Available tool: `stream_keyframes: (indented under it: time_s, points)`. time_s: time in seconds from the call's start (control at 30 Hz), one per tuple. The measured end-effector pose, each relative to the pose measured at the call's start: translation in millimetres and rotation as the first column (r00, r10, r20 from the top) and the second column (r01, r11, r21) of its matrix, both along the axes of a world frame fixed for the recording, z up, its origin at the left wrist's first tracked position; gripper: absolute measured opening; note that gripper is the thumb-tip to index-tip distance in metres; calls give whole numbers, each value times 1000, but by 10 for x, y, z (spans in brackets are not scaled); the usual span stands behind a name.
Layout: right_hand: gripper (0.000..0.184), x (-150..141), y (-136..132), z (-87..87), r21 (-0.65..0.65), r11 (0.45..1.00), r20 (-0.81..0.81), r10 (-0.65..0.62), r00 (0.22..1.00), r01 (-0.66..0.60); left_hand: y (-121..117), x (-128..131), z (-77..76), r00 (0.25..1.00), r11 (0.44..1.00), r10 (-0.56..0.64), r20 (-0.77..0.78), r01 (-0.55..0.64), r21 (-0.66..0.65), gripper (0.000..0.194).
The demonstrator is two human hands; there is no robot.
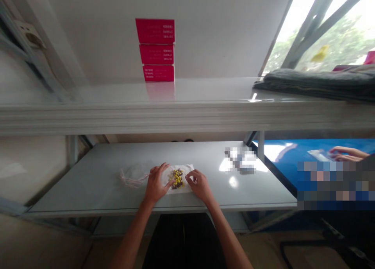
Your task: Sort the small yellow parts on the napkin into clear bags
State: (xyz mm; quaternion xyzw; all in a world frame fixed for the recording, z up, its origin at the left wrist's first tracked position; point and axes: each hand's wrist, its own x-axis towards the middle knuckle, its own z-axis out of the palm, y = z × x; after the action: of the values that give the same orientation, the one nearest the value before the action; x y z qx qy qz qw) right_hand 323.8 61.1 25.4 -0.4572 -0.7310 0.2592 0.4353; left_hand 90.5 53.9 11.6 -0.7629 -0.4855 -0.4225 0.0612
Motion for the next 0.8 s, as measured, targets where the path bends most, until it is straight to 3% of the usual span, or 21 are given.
stream_keyframes:
  time_s: [0.1,0.2,0.37,0.47,0.6,0.7,0.8]
  points:
    - [21,-246,49,121,-19,995,-130,98,987,-101,4,-2,-6,1000,999,-26,2,26,27,74]
    - [20,-510,162,124,-79,979,-202,170,964,-189,9,-9,-16,999,998,-41,25,40,48,70]
    - [16,-658,282,-82,-78,995,-219,44,975,-63,20,-19,-23,991,999,-18,135,12,41,69]
    - [18,-642,284,-134,-4,997,-168,78,983,-80,34,-21,-33,985,1000,-25,169,25,-1,57]
    - [22,-546,336,-113,39,998,-223,51,973,-43,58,-44,-61,984,1000,-7,178,9,-10,39]
    - [21,-321,409,-127,52,999,-243,-5,970,18,70,-71,-71,979,1000,16,205,-18,12,29]
    - [17,-42,453,-181,17,997,-111,-73,991,75,79,-86,-63,971,999,2,238,-10,32,31]
